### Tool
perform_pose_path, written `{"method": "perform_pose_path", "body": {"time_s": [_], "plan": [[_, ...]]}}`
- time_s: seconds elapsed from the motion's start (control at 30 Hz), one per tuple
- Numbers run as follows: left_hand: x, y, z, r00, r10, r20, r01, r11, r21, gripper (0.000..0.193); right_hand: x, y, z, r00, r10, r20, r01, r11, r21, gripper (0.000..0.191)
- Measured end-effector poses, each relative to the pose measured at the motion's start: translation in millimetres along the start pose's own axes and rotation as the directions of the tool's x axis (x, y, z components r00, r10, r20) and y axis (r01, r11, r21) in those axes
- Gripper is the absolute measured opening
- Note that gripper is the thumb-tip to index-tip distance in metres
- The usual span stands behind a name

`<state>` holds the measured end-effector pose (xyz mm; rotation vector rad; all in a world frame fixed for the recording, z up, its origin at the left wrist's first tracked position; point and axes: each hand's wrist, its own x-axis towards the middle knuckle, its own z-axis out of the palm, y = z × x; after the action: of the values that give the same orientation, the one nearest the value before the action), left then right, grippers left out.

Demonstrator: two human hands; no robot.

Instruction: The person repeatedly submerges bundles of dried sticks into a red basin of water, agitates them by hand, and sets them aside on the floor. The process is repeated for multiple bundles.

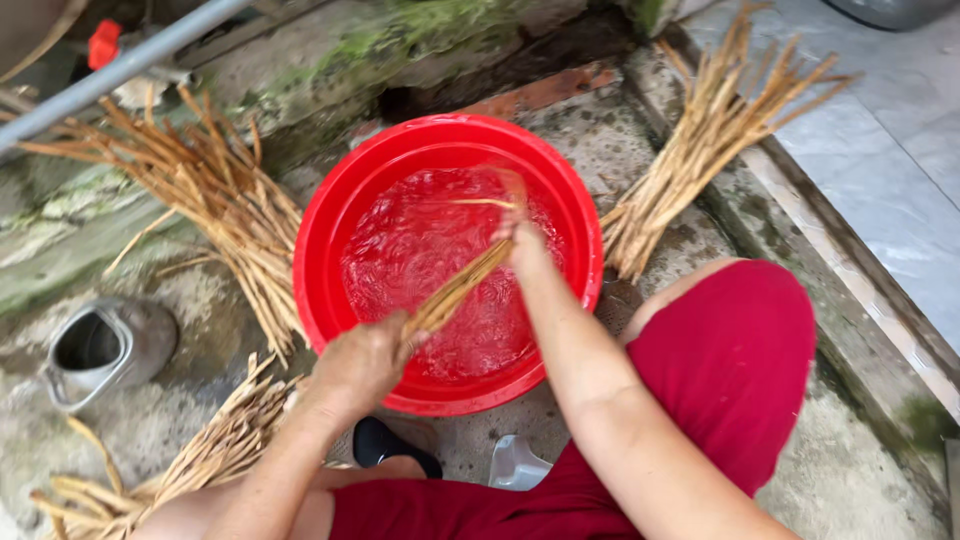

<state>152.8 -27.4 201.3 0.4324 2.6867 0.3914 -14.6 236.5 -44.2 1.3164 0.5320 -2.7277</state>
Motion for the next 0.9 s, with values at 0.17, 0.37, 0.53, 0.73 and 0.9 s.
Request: {"method": "perform_pose_path", "body": {"time_s": [0.17,0.37,0.53,0.73,0.9], "plan": [[3.3,-50.2,-20.6,0.97,-0.236,-0.065,0.21,0.938,-0.275,0.041,-49.1,-13.1,29.9,0.987,-0.08,0.139,0.083,0.996,-0.018,0.055],[47.4,-68.8,1.2,0.892,-0.394,0.224,0.452,0.8,-0.395,0.048,-159.8,107.9,64.5,0.828,0.246,0.505,-0.015,0.909,-0.417,0.043],[38.3,-32.3,20.5,0.931,-0.128,0.342,0.092,0.989,0.12,0.039,-129.1,140.1,50.2,0.952,0.179,0.248,-0.069,0.915,-0.397,0.025],[-3.4,-18.5,-21.8,0.927,0.037,0.374,-0.024,0.999,-0.04,0.057,-16.8,39.8,0.1,0.99,-0.01,0.14,0.021,0.997,-0.076,0.029],[-22.5,-71.2,-62.8,0.994,-0.083,-0.069,0.061,0.957,-0.283,0.044,-12.8,15.6,-15.0,0.985,-0.142,0.095,0.141,0.99,0.023,0.055]]}}
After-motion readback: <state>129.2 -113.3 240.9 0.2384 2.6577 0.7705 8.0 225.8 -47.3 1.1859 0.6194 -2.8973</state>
